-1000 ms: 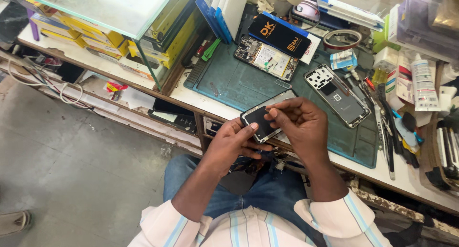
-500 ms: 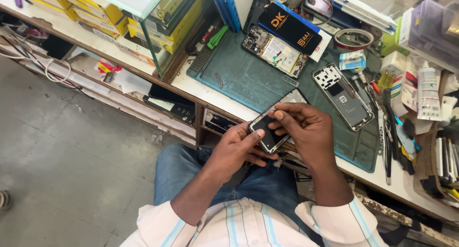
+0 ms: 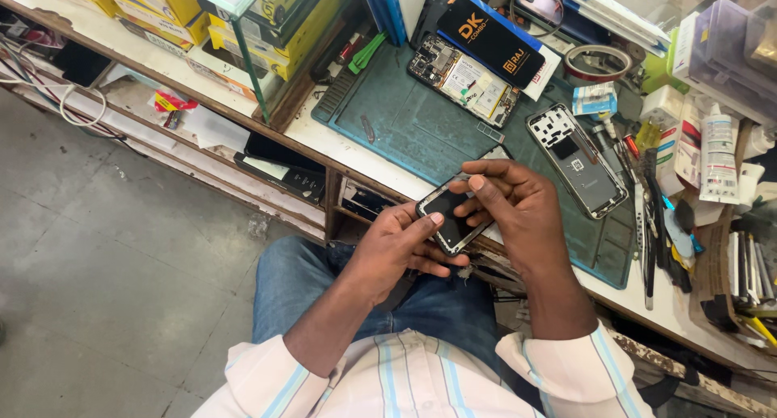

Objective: The person uses tweezers to remove a small component from the back of a disassembled smartphone. They then use their fingers to peel off a black adhesive strip from the device's frame.

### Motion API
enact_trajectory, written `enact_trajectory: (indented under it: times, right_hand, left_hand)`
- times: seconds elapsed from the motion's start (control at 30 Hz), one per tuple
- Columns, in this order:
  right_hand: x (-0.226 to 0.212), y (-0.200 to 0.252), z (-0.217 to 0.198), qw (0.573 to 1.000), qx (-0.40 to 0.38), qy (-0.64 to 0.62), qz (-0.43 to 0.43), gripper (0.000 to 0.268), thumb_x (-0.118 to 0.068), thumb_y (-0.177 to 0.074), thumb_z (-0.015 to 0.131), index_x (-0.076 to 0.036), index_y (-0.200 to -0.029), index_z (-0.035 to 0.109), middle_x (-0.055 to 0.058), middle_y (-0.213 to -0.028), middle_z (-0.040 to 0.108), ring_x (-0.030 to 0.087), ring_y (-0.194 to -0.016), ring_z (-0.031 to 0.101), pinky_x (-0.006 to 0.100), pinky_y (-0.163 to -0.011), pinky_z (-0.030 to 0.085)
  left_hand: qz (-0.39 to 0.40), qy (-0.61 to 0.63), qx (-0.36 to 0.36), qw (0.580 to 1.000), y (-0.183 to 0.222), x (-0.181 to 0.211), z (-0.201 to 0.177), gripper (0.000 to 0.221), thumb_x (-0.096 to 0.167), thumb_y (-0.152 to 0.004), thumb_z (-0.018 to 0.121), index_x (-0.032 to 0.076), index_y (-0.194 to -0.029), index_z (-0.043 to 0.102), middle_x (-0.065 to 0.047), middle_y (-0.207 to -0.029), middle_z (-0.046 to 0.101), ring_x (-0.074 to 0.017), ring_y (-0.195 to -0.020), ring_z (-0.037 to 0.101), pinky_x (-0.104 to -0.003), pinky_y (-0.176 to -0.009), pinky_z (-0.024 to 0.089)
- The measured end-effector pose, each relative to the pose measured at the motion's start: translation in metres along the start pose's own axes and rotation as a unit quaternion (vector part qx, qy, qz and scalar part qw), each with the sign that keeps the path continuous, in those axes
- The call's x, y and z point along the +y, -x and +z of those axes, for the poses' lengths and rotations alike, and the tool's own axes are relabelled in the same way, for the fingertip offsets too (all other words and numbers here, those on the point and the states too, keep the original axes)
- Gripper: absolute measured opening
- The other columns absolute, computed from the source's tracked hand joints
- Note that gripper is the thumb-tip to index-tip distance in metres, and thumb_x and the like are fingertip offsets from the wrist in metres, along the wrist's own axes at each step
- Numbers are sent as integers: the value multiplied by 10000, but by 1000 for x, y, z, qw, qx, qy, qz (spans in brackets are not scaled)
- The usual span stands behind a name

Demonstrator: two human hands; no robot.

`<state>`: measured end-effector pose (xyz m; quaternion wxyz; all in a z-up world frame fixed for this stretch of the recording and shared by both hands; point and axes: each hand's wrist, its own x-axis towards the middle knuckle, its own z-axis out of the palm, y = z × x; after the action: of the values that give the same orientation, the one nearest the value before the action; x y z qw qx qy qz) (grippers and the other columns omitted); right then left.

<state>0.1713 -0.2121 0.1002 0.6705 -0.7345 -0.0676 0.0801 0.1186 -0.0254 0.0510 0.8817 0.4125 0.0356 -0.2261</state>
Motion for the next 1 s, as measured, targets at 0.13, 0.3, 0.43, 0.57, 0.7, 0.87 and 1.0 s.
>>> enact_trajectory:
  times: [0.13,0.3,0.43,0.57,0.7,0.87,1.0]
  right_hand:
    - [-2,0,-1,1000,-11,-14,-8,209,-116,-992,675,-12,-1170,704,140,-1029,792,142,-763,750,251,-633,597]
    - [-9,5,1,998,-36,42,2,243,-76,-960,686,-16,-1193,717,112,-1064,795,120,-828,753,225,-662,588]
    - [-16,11,6,997,-48,49,-18,198,-48,-960,703,-15,-1149,752,93,-1013,790,80,-838,726,200,-665,567]
    - [-24,13,7,958,-83,223,-161,152,-20,-899,781,-33,-1050,788,72,-952,738,65,-766,646,196,-552,456]
    - [-27,11,14,964,-108,207,-129,158,-26,-881,782,-61,-1035,795,35,-903,752,44,-690,647,200,-540,474]
    - [-32,7,18,936,-112,270,-195,149,-50,-871,801,-66,-1018,791,30,-914,749,59,-706,680,207,-572,517]
    - [-34,9,19,931,-97,299,-186,141,-60,-857,813,-59,-996,797,43,-877,729,79,-675,671,231,-565,506]
  left_hand:
    - [9,1,-5,1000,1,1,2,320,271,-1033,586,-47,-1064,589,-174,-897,727,-259,-778,787,-255,-585,652]
    - [10,-10,0,1000,2,0,1,310,248,-1024,598,-55,-1082,569,-184,-965,733,-263,-796,793,-261,-606,663]
    - [14,-1,-15,1000,1,0,2,318,223,-1010,612,-54,-1166,598,-150,-1013,732,-245,-812,784,-251,-618,655]
    - [12,-9,-10,1000,0,-2,3,251,146,-990,638,-24,-1174,617,-101,-996,711,-240,-820,784,-259,-642,649]
    - [18,-21,-20,999,0,-4,2,185,94,-995,647,-24,-1137,639,-103,-971,726,-223,-828,779,-262,-665,645]
    - [29,-24,-29,999,1,-6,0,186,91,-1001,630,-33,-1139,633,-101,-952,715,-215,-814,773,-267,-658,651]
    - [37,-23,-31,999,-1,-9,-1,197,82,-1006,618,-44,-1157,630,-109,-948,711,-214,-797,767,-267,-639,644]
